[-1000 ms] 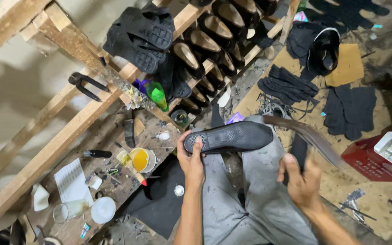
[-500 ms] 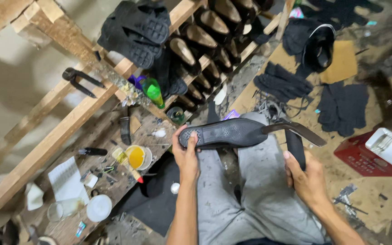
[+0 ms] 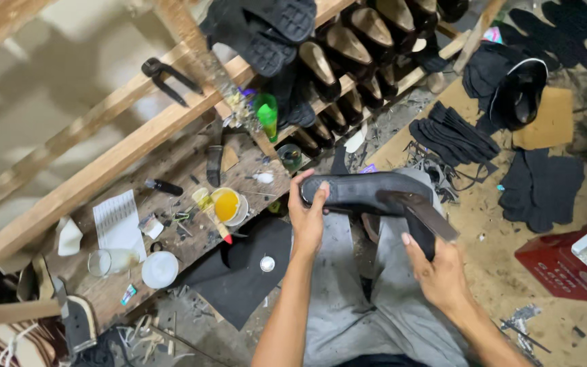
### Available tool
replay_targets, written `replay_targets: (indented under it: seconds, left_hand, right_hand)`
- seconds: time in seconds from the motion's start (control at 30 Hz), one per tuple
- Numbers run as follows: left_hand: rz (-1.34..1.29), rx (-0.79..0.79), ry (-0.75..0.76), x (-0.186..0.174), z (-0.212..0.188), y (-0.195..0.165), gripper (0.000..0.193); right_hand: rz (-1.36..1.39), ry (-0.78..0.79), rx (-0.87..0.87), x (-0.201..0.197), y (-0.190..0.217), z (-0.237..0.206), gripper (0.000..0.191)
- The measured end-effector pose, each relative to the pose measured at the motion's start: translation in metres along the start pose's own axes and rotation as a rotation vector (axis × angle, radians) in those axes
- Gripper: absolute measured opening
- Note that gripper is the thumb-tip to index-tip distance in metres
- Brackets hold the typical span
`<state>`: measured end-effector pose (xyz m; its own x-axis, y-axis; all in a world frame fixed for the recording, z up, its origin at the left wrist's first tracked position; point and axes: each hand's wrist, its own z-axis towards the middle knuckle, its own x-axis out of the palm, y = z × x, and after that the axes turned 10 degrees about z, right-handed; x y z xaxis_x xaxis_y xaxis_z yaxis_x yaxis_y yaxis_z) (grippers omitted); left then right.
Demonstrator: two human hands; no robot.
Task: The person sits on the floor and works on a brown shoe over a wooden last on their lap. They press and rub the sole edge with a curved hand tool, peel the sole back to expose the glued surface, press the sole back onto the shoe, and repeatedly press along the edges to bond the sole.
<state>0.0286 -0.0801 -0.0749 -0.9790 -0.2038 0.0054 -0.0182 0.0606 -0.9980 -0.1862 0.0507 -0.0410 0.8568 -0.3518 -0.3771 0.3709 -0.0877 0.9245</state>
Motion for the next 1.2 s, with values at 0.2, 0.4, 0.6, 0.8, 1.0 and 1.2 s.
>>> replay_targets:
  seconds: [0.2, 0.4, 0.6, 0.8, 1.0, 1.2]
  left_hand:
    - [0.013, -0.002, 0.011, -0.009, -0.003, -0.007, 0.039]
    - [-0.042, 0.069, 0.051, -0.021, 0.001, -0.007, 0.034]
    - [-0.123, 0.119, 0.034, -0.027, 0.0, 0.01, 0.039]
    - [-0.122, 0.109, 0.036, -0.029, 0.007, 0.016, 0.041]
    - [-0.171, 0.115, 0.025, -0.026, 0.009, 0.034, 0.052]
    - [-0.227, 0.101, 0.012, -0.024, 0.023, 0.042, 0.064]
  right_hand:
    - [0.307, 0.091, -0.248, 0.031, 0.021, 0.006, 0.029]
    - [-0.065, 0.25, -0.033, 0.026, 0.059, 0.03, 0.028]
    - [1.09, 0.156, -0.221, 0.03, 0.07, -0.005, 0.03]
    - [0.152, 0.264, 0.024, 0.081, 0.034, 0.016, 0.021]
    - [0.538, 0.191, -0.501, 0.049, 0.024, 0.019, 0.054]
    - [-0.03, 0.356, -0.166, 0.109, 0.007, 0.019, 0.035]
